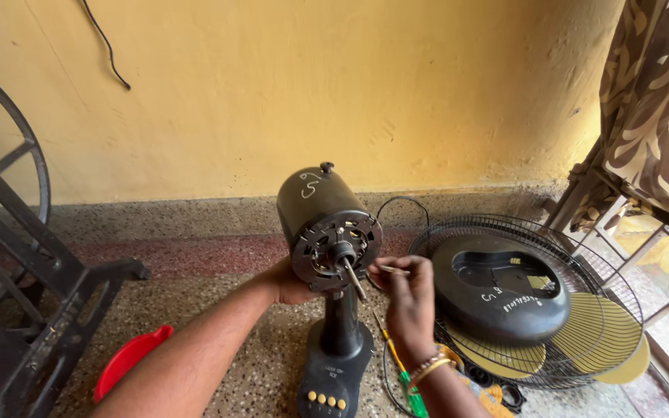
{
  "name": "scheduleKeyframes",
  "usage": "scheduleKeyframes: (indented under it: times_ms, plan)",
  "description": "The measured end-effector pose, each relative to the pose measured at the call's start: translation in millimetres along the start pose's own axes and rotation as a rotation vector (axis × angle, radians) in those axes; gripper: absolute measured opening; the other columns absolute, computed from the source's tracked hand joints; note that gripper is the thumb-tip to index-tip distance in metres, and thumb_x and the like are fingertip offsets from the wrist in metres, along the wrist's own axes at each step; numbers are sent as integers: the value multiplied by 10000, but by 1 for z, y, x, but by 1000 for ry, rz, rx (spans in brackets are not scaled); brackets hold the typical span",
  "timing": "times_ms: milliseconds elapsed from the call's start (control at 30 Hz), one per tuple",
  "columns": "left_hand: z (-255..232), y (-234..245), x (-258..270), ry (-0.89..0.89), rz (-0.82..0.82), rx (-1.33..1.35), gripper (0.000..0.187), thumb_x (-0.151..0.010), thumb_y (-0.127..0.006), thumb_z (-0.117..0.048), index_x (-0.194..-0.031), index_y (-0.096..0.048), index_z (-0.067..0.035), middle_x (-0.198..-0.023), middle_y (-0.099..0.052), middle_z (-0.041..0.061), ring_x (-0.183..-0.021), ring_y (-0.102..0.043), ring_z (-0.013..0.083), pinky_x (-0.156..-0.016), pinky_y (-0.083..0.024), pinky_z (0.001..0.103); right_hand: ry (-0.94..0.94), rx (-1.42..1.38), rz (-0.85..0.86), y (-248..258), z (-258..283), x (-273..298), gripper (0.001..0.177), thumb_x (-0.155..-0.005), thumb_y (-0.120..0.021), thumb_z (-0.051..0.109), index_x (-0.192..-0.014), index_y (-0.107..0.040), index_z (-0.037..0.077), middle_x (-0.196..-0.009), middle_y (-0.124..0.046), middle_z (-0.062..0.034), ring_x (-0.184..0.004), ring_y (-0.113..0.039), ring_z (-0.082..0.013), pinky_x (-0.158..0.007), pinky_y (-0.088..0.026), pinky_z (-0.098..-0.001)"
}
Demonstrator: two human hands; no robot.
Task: The person disassembles a pedestal fan motor, removes the motor housing, and uses a screwdriver to adjust internal components. The person then reassembles the motor housing and secures it back onto the fan stand.
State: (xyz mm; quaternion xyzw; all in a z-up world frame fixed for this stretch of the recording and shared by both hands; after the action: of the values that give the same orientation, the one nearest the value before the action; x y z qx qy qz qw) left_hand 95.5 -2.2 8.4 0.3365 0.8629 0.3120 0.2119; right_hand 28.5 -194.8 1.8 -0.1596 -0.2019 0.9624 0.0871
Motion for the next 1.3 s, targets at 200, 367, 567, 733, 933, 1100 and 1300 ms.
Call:
scheduleKeyframes:
  times_ms: [200, 367, 567, 733, 933, 1100, 1300]
  plan:
    - [6, -4, 1, -68, -43, -31, 406, -868, -790, -220, -1253, -677, -161, -1270, -698, 56, -1191, -640, 204, -1042, -526, 382, 37, 125, 89, 8, 24, -2, 292, -973, -337, -7, -964, -622, -69, -916, -718, -144, -885, -702, -245, -871, -594, -371]
    - [9, -5, 0, 13, -20, -4, 395, -875, -781, -255, -1248, -675, -178, -1249, -717, 46, -1161, -664, 176, -1029, -543, 368, -101, 372, 296, -13, 14, 25, 391, -965, -572, 95, -1337, -473, 26, -908, -700, -144, -829, -698, -240, -812, -603, -379]
    - [6, -5, 2, 39, -8, -107, 313, -896, -756, -318, -1174, -712, -182, -1199, -745, 52, -1131, -695, 188, -1017, -561, 373, -55, 824, 300, -44, 25, 24, 704, -743, -882, 259, -1325, -537, 67, -1062, -792, -101, -915, -780, -174, -820, -616, -339]
    - [11, -15, 10, 37, 77, 14, 315, -855, -785, -218, -1152, -710, -145, -1207, -740, 86, -1156, -699, 240, -1026, -566, 423, 4, 772, 367, -41, 15, 11, 567, -729, -894, 262, -1201, -656, 58, -1030, -812, -96, -934, -771, -189, -823, -603, -355]
    - [-34, -23, 37, 37, -27, 823, 591, -705, -875, -151, -1251, -657, -90, -1167, -709, 92, -1126, -685, 235, -1010, -560, 433, 74, 736, 365, -36, 5, 12, 459, -816, -828, 180, -1204, -621, 47, -1055, -788, -125, -964, -767, -219, -823, -593, -376]
    - [-59, -40, 31, -11, -582, 847, 521, -726, -875, -160, -1192, -664, -59, -1092, -706, 100, -1007, -694, 234, -885, -598, 390, 111, 819, 353, -34, -1, 14, 452, -811, -760, 90, -1220, -578, 30, -1089, -754, -162, -966, -755, -242, -814, -603, -392]
    - [-43, -41, 23, -58, -765, 430, 335, -786, -786, -231, -1077, -723, -76, -1032, -755, 34, -966, -716, 177, -846, -581, 339, -259, 614, 459, 2, -19, 15, 656, -888, -634, 11, -1440, -321, 178, -1095, -694, -116, -988, -725, -231, -864, -616, -335]
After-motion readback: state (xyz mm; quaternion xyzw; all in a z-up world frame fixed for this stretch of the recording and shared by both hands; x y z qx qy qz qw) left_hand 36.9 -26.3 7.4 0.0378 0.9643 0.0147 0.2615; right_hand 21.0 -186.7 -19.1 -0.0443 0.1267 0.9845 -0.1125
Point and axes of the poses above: each hand's wrist, its own x-axis away from the middle knuckle, its own y-axis out of the back of the hand, z = x × y, the point moved 5 cm from there along -x, towards the middle knuckle
